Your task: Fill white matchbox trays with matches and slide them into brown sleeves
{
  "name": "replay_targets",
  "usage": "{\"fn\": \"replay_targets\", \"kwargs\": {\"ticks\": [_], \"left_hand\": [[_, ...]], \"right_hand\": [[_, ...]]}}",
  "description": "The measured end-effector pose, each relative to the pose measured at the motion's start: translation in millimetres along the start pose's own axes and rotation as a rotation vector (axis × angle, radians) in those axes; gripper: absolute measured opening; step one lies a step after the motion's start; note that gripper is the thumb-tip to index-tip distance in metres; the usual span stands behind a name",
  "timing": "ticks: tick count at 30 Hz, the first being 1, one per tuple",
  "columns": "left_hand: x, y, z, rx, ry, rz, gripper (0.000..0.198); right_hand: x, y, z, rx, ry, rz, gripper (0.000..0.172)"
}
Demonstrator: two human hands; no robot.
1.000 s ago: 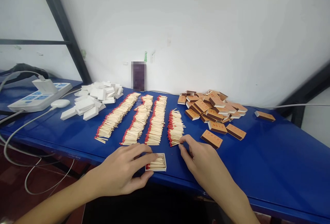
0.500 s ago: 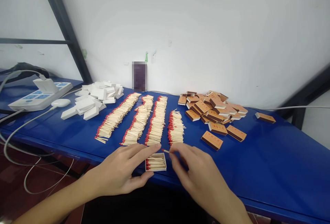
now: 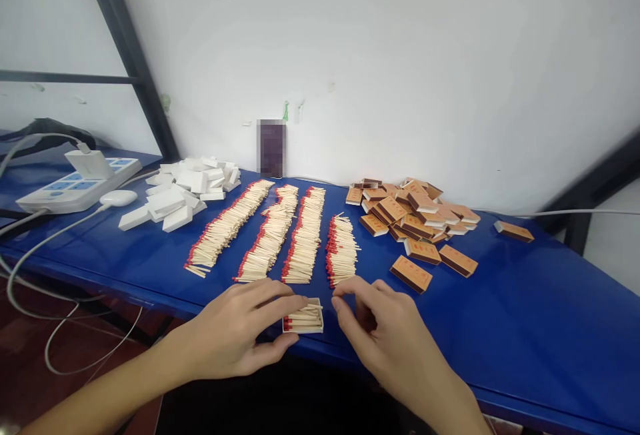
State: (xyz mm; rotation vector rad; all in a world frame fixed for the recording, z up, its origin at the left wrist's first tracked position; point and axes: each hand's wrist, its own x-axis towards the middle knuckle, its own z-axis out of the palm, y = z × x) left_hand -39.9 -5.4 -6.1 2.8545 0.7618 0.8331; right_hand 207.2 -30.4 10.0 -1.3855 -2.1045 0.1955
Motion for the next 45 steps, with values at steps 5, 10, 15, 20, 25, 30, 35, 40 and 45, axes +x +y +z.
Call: {"fn": "replay_targets", "kwargs": {"ticks": [5,10,15,20,25,30,35,40,45], "left_hand": [[1,-1,0.1,-0.037,-0.007,-0.014,0.027],[0,-2,0.4,-0.039,-0.002,0.007,0.015],[0,-3,0.6,-0.047,0.000,0.013,0.014],[1,-3,1.4,-0.038,0.024,0.027,0.014],[1,-3,1.0,-0.040,0.029,0.038,0.015],[1,-3,0.3,-0.043,0.000,0.036,0.017],[2,-2,-1.5,-0.025,-0.041,0.027,0.019],[3,0,-2.7,0.029,-0.068,0.038,0.025],[3,2,-2.2,0.065,-0.066,0.047,0.024]], "right_hand": [[0,-8,4,0.125,-0.166,-0.029,0.016],[4,-8,6,0.141,-0.197,-0.050,0.017],[6,-9,11,0.109,-0.201,-0.033,0.018],[7,-13,17,0.091,-0.158,0.006,0.017],[10,-13,20,0.103,-0.077,0.054,0.011],[10,-11,26,0.044,-0.019,0.071,0.012],[10,-10,23,0.056,0.014,-0.005,0.014],[9,8,10,-0.036,0.149,0.099,0.025],[6,31,4,-0.124,-0.016,0.166,0.019]]}}
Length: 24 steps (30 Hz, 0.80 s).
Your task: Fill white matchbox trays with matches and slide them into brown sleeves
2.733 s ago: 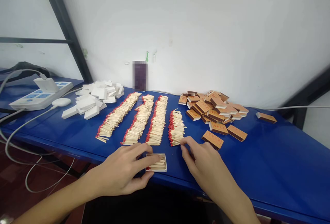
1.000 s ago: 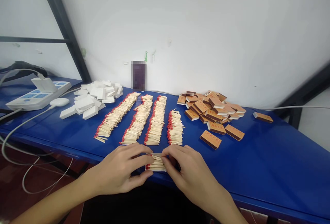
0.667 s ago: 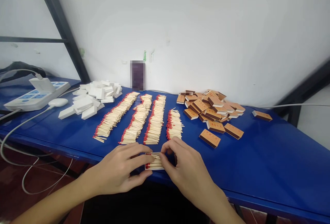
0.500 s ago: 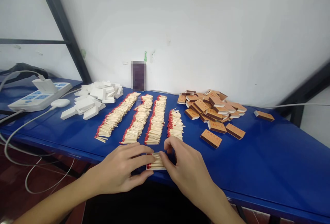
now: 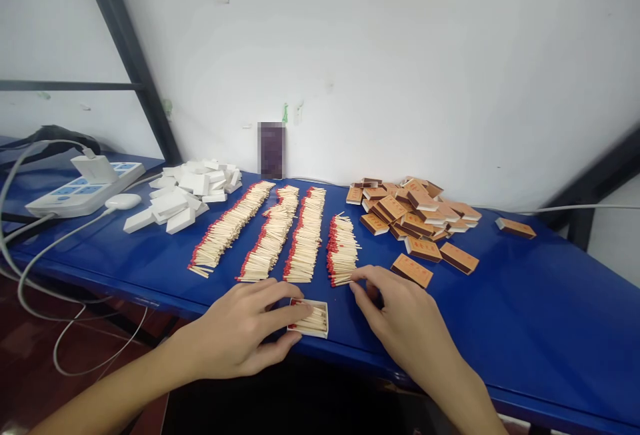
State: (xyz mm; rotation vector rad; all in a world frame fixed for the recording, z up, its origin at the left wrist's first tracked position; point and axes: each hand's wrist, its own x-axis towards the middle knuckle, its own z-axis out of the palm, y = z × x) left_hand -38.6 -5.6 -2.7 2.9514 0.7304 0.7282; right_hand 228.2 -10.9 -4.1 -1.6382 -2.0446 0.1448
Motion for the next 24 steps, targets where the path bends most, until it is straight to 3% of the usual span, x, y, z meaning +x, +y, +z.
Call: {"fn": "replay_targets", "kwargs": {"ticks": [8,14,19,24], "left_hand": [[0,-1,0.5,-0.006,0.002,-0.014,0.028],[1,0,-1.5,-0.038,0.015,-0.049,0.051],[1,-1,-0.6,-0.082,0.018,-0.081,0.056],[0,-1,-0.4,-0.105,0.006,-0.081,0.051]], "right_hand": [[-1,-5,0,0.014,-0.108,0.000,0.023],[-3,-10,-8,0.135,-0.200,-0.084,0.028],[-13,-31,-6,0.264,-0.197,-0.126,0.022],[-18,-50,4,0.252,-0.217,-0.200,0.018]]}}
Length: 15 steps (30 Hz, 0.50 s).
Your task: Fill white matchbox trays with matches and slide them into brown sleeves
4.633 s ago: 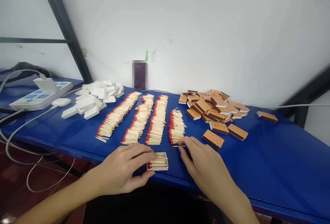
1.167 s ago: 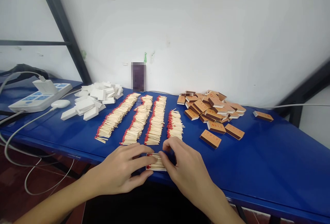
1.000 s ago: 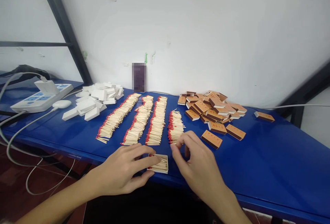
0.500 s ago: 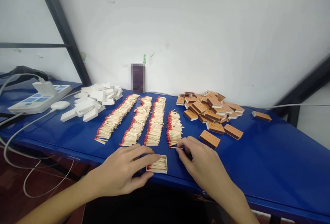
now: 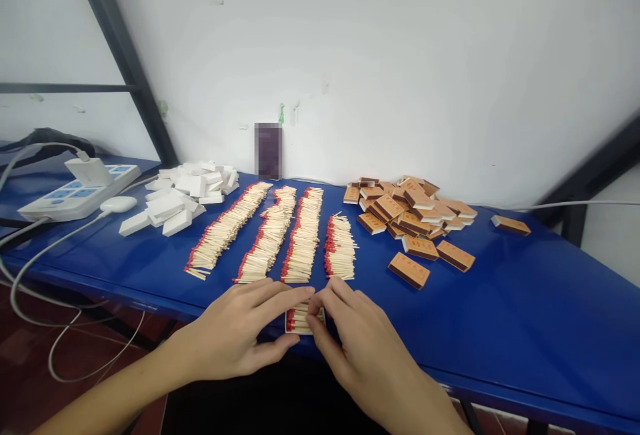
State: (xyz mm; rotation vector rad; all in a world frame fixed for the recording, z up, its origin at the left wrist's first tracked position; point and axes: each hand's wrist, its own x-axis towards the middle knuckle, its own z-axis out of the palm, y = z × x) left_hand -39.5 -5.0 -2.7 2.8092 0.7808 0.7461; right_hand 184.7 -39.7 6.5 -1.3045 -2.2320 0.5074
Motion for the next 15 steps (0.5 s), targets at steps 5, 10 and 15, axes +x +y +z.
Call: {"fn": "replay_targets", "kwargs": {"ticks": [5,10,15], "left_hand": [[1,0,-0.5,-0.020,-0.004,0.008,0.052],[0,-1,0.1,-0.016,0.009,0.029,0.036],[0,-2,0.6,-0.009,0.020,0.046,0.021]], "right_hand": [[5,0,3,-0.002,0.013,0.017,0.019],[7,7,-6,0.025,0.073,0.035,0.019],[7,33,-16,-0.253,0.241,0.095,0.015]]}}
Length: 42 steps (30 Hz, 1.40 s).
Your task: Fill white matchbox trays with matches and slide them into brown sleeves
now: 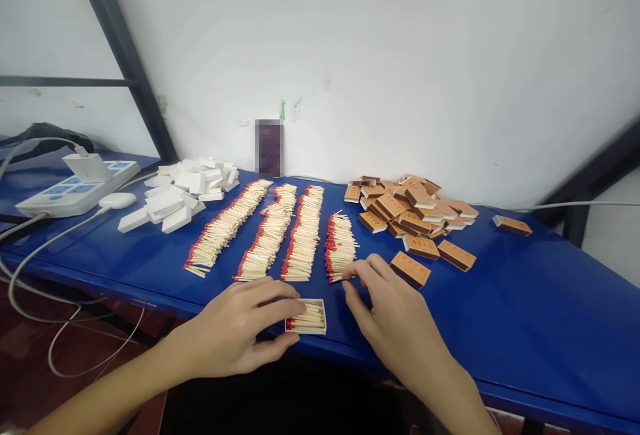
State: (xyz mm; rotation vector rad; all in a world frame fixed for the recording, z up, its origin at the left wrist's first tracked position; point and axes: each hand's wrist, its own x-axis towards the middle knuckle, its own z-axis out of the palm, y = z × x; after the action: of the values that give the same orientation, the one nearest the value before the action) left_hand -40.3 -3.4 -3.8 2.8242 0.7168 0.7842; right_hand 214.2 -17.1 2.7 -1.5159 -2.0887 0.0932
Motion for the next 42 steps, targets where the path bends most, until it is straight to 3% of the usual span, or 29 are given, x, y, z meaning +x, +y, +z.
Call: {"fn": "replay_targets", "kwargs": {"ticks": [4,9,20,24,29,34,38,42], "left_hand": [[1,0,-0.2,0.003,0.004,0.002,0.018],[0,0,0.2,0.004,0.005,0.006,0.020],[-1,1,-0.4,0.015,-0.005,-0.017,0.043],[-1,2,-1.0,0.012,0.031,-0.030,0.054],[1,3,-2.3,-0.043,0.026,-0.083,0.035],[2,1,-0.4,-0.033,0.015,-0.051,0.024],[1,-1,1.0,-0.014,0.006,-0.019,0.021],[0,-1,-0.2,-0.025,-0.008,-0.005,0.018]], "right_hand": [[1,12,3,-0.109,0.005,0.009,0.016],[2,9,4,-0.102,-0.043,-0.013,0.019],[5,5,5,-0.118,-0.082,-0.119,0.024],[2,-6,-1,-0.123,-0.023,-0.222,0.023],[-8,-34,1,-0.059,-0.104,-0.356,0.023],[-6,-41,5,0.019,-0.194,-0.263,0.021],[-4,-21,-5,0.025,-0.112,-0.161,0.017],[-3,6,-7,-0.121,-0.085,-0.057,0.024]]}}
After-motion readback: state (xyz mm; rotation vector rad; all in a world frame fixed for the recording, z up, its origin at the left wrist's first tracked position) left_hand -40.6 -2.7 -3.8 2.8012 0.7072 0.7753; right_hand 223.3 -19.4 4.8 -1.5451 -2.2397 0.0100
